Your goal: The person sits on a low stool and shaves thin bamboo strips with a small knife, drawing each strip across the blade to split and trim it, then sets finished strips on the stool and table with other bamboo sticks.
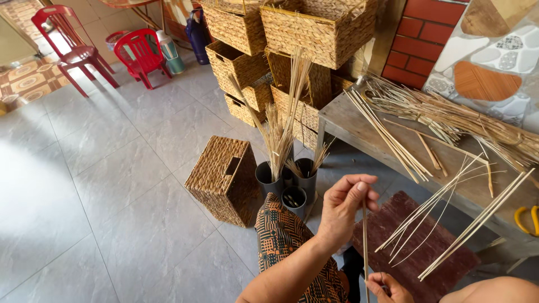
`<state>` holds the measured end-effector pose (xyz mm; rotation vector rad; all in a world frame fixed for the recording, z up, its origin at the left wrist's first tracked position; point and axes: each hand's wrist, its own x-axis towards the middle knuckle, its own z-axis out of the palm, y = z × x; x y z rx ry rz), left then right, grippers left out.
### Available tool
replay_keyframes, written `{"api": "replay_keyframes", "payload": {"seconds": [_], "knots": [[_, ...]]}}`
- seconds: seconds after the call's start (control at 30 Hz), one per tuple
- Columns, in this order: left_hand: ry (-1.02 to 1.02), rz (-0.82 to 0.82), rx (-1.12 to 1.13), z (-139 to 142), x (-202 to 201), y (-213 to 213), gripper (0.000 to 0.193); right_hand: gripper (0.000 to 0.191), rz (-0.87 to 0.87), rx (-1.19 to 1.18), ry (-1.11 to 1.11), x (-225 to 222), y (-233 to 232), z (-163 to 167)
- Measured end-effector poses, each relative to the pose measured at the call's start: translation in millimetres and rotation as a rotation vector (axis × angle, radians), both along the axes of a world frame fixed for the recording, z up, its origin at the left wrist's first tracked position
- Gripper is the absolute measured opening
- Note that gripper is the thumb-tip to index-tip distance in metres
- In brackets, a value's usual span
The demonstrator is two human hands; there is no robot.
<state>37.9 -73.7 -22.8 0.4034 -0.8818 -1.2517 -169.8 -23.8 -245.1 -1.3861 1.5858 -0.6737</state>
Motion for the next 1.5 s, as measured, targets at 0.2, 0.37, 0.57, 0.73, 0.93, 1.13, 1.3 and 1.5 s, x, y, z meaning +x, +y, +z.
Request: {"api": "replay_keyframes", "payload": {"seconds": [0.2, 0.37, 0.57, 0.73, 0.93, 1.13, 1.3, 1.5], "knots": [[-0.01, -0.192, 0.031, 10, -11, 26, 0.029, 0.02, 0.03, 0.117, -0.436, -5, 4, 6], [0.033, -0.249, -0.026, 8, -24, 35, 0.024, 0.028, 0.014, 0.141, -0.393, -9, 7, 3], [-0.067, -0.123, -0.095, 24, -16, 51, 0.024, 0.049, -0.028, 0.388, -0.34, -24, 19, -3], [-0.248, -0.092, -0.271, 38, -9, 69, 0.015, 0.052, -0.133, 0.197, -0.387, -33, 38, -10], [-0.553, 0.044, -0.446, 36, -10, 74, 0.007, 0.048, -0.143, 0.054, -0.379, -54, 34, -14], [-0.539, -0.066, -0.328, 30, -18, 75, 0.012, 0.043, -0.221, 0.035, -0.413, -52, 32, 13], [-0.6, -0.023, -0.404, 19, -24, 62, 0.01, 0.039, -0.17, -0.078, -0.608, -47, 66, 102], [-0.607, -0.148, -0.314, 9, -38, 58, 0.01, 0.052, 0.06, -0.218, -0.967, -45, 100, 206]]}}
